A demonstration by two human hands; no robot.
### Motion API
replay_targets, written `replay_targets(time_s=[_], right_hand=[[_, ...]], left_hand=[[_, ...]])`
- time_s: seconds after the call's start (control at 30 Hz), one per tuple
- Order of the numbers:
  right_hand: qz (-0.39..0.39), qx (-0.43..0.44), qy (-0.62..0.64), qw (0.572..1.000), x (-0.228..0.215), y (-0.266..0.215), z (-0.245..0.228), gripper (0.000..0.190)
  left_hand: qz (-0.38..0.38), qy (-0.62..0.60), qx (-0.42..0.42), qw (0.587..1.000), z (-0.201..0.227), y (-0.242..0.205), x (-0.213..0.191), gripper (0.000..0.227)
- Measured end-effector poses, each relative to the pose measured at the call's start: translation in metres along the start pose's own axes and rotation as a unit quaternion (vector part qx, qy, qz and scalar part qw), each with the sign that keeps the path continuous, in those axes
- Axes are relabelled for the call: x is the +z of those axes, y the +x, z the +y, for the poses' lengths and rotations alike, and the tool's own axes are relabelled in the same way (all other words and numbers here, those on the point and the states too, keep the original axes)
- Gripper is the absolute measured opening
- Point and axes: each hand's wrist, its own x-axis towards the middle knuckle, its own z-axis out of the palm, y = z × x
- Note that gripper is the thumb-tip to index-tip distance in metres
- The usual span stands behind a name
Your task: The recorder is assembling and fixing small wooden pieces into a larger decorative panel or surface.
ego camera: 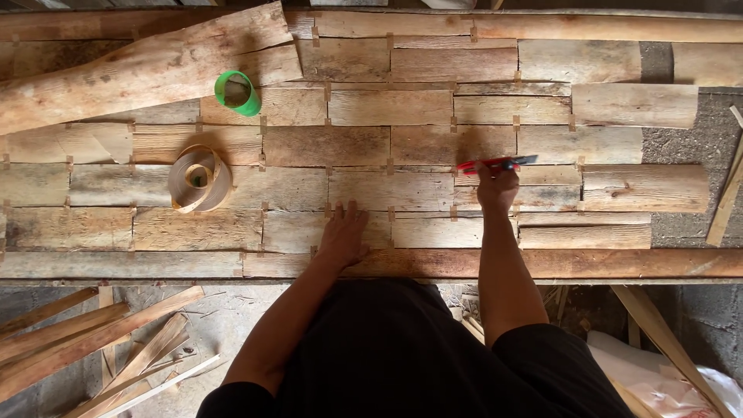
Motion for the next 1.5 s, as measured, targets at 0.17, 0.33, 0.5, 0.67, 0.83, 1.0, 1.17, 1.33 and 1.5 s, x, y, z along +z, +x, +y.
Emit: replay_targets(time_s=[0.17,0.33,0.5,0.67,0.83,1.0,1.17,1.33,1.5], right_hand=[[-0.093,-0.001,-0.056,0.994,-0.002,0.001,0.005,0.022],[-0.009,-0.026,0.067,0.997,0.003,0.003,0.01,0.016],[-0.022,0.001,-0.044,0.999,0.007,0.013,-0.004,0.018],[-0.047,0.012,-0.052,0.997,0.015,0.024,-0.002,0.024],[-0.018,-0.001,0.019,1.0,0.022,0.023,-0.009,0.023],[0.017,-0.014,0.105,0.994,0.036,0.033,0.002,0.027],[-0.039,-0.025,-0.054,0.997,0.041,0.036,-0.018,0.028],[0.073,0.018,0.144,0.987,0.058,0.062,-0.011,0.025],[-0.015,-0.061,0.065,0.996,0.075,0.093,0.018,0.033]], left_hand=[[-0.014,-0.004,-0.007,1.0,0.003,-0.002,-0.006,0.094],[-0.034,-0.009,-0.006,0.999,0.001,-0.002,-0.008,0.094],[-0.035,-0.003,-0.003,0.999,0.001,-0.002,-0.009,0.094],[-0.039,0.009,0.0,0.999,0.0,0.0,-0.01,0.096],[-0.02,0.005,0.006,1.0,-0.003,-0.001,-0.006,0.093],[-0.01,0.01,0.008,1.0,-0.003,0.003,-0.004,0.092],[-0.014,0.005,0.007,1.0,0.0,0.0,-0.014,0.092],[-0.018,0.004,0.011,1.0,-0.002,0.002,-0.012,0.091],[-0.004,0.0,0.022,1.0,-0.006,0.004,-0.008,0.091]])
